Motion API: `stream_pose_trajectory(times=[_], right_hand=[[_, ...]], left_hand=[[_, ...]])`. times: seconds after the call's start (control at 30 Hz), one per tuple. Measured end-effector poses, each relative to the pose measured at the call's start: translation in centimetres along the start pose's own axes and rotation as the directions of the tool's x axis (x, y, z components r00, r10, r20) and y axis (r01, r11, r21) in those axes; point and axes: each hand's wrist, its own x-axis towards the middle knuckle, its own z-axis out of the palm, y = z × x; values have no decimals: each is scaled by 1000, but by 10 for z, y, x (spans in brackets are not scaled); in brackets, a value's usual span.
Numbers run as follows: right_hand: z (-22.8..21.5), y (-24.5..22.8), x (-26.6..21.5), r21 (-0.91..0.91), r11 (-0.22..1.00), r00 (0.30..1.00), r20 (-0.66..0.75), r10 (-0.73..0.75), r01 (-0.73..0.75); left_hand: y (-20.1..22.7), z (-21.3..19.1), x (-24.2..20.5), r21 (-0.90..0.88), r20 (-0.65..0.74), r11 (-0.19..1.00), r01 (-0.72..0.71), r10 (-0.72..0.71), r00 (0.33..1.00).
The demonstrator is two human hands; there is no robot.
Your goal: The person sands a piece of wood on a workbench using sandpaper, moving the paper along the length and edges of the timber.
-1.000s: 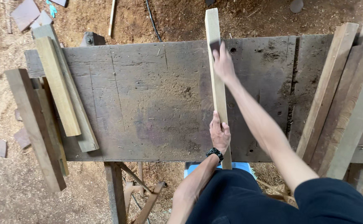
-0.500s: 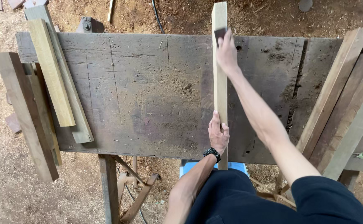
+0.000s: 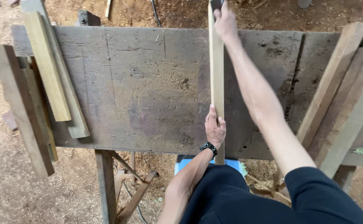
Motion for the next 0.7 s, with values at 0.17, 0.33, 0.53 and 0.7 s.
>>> stream_pose_trajectory(times=[0.17, 0.33, 0.53, 0.7], right_hand=[[-34, -49, -184, 96, 994, 999, -5, 43, -42], [-91, -98, -326, 173, 952, 966, 98, 237, -251], [-100, -101, -348, 121, 920, 928, 91, 363, -372], [-86, -68, -302, 101, 948, 947, -84, 309, -300]], left_hand=[[-2, 9, -2, -22, -13, 999, 27, -27, 1000], [-2, 5, -2, -91, 11, 995, 28, -27, 1000], [-14, 2, 3, -139, 113, 989, 46, -31, 993], [-36, 1, 9, -39, 193, 992, -117, 122, 973]])
